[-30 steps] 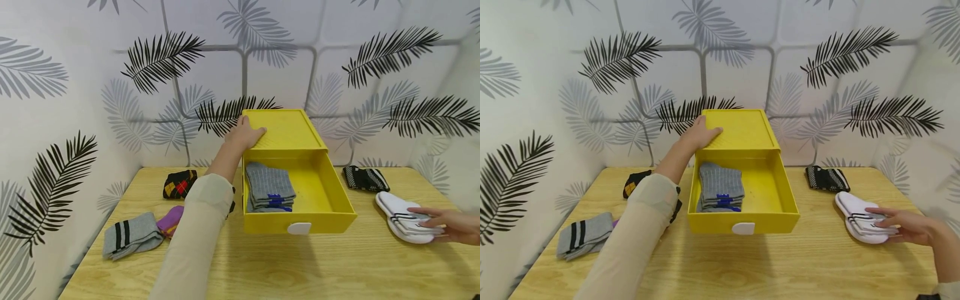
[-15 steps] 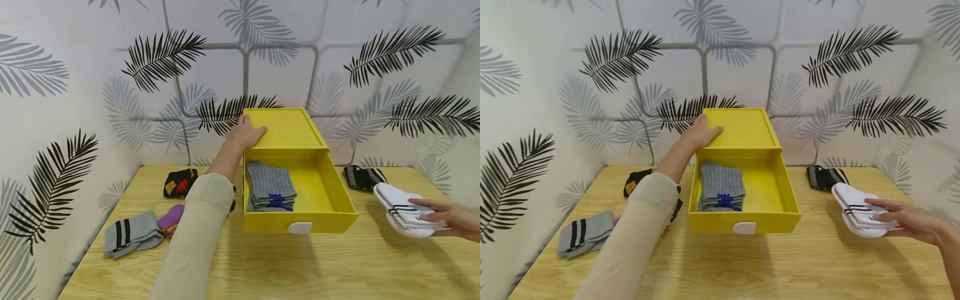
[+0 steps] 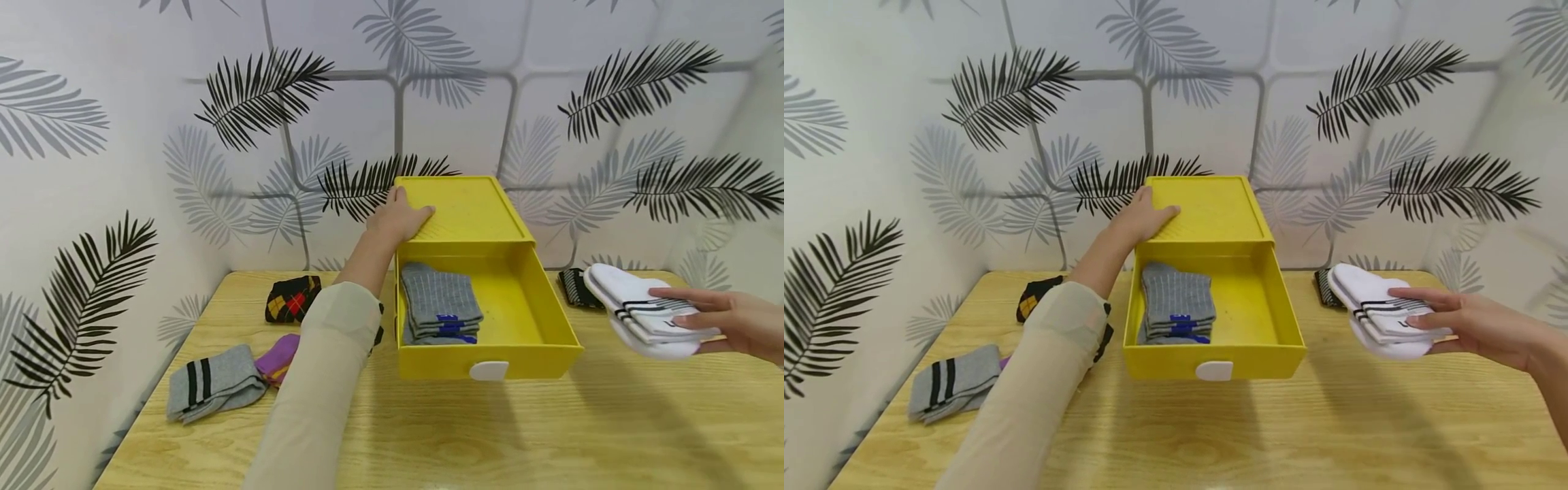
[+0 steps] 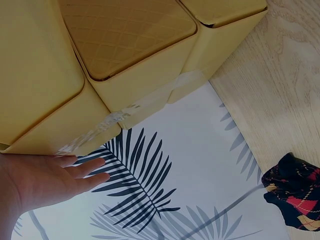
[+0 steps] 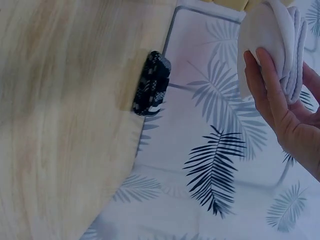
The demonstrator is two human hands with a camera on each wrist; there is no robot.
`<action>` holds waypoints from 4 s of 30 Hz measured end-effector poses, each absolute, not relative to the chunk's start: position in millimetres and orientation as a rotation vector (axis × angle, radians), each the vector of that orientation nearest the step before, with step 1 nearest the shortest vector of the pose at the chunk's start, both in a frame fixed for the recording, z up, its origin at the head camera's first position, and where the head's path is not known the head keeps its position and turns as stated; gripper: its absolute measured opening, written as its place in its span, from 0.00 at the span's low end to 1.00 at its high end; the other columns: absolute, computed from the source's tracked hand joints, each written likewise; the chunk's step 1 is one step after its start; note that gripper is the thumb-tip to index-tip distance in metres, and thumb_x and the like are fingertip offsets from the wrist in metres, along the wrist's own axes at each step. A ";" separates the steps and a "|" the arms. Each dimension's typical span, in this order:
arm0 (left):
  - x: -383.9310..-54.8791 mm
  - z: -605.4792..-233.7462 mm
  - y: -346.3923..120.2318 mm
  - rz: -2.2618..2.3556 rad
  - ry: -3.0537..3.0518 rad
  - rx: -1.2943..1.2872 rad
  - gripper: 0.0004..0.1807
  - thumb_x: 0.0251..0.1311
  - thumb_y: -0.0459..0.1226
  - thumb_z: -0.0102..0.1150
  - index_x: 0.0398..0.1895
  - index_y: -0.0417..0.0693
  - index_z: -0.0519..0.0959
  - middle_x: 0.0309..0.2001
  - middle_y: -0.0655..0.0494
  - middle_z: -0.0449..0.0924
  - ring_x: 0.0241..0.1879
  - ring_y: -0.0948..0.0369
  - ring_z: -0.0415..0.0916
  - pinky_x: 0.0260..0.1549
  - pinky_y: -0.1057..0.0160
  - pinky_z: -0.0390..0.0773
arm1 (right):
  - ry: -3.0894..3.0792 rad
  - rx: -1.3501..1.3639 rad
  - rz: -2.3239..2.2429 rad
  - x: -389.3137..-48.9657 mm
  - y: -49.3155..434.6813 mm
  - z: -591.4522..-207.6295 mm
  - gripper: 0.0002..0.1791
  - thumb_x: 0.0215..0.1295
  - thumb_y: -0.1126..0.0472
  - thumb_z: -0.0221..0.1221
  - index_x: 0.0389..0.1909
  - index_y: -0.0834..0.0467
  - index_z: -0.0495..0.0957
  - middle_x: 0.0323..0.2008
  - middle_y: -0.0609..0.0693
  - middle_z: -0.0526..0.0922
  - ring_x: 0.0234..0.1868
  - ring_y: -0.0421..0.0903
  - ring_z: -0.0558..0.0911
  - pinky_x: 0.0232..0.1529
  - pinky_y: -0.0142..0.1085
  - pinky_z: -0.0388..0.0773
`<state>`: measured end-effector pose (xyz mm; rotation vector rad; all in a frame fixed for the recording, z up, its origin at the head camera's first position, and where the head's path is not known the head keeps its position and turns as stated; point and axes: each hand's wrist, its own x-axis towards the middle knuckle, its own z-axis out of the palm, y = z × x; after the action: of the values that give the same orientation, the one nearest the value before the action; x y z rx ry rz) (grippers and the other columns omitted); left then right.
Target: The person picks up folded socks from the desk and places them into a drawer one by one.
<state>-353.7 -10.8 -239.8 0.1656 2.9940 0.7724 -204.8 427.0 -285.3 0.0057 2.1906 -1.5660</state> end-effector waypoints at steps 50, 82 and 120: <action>-352.4 -239.5 -8.8 0.761 2.994 0.168 0.44 0.63 0.62 0.36 0.73 0.51 0.37 0.72 0.57 0.33 0.67 0.48 0.45 0.60 0.47 0.54 | 2.516 -0.480 -1.162 -186.4 224.2 -228.2 0.35 0.63 0.53 0.58 0.67 0.62 0.58 0.54 0.64 0.65 0.43 0.50 0.74 0.42 0.39 0.77; -353.4 -241.8 -10.0 0.809 2.978 0.165 0.44 0.62 0.62 0.36 0.73 0.51 0.36 0.72 0.57 0.33 0.68 0.48 0.43 0.60 0.46 0.52 | 2.225 -0.809 -1.427 -139.8 239.5 -219.7 0.19 0.72 0.64 0.42 0.61 0.60 0.67 0.58 0.58 0.70 0.54 0.52 0.74 0.48 0.41 0.74; -330.7 -246.5 -29.9 0.749 2.980 0.441 0.40 0.66 0.57 0.35 0.73 0.46 0.39 0.72 0.53 0.34 0.69 0.49 0.31 0.63 0.47 0.38 | 0.942 -0.213 -1.886 -145.0 188.1 -313.7 0.32 0.73 0.47 0.33 0.63 0.70 0.57 0.60 0.61 0.68 0.60 0.55 0.66 0.62 0.42 0.57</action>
<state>-330.7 -29.9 -246.5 0.4415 2.9799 0.7493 -145.0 188.1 -313.7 -0.2133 0.9424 -1.8858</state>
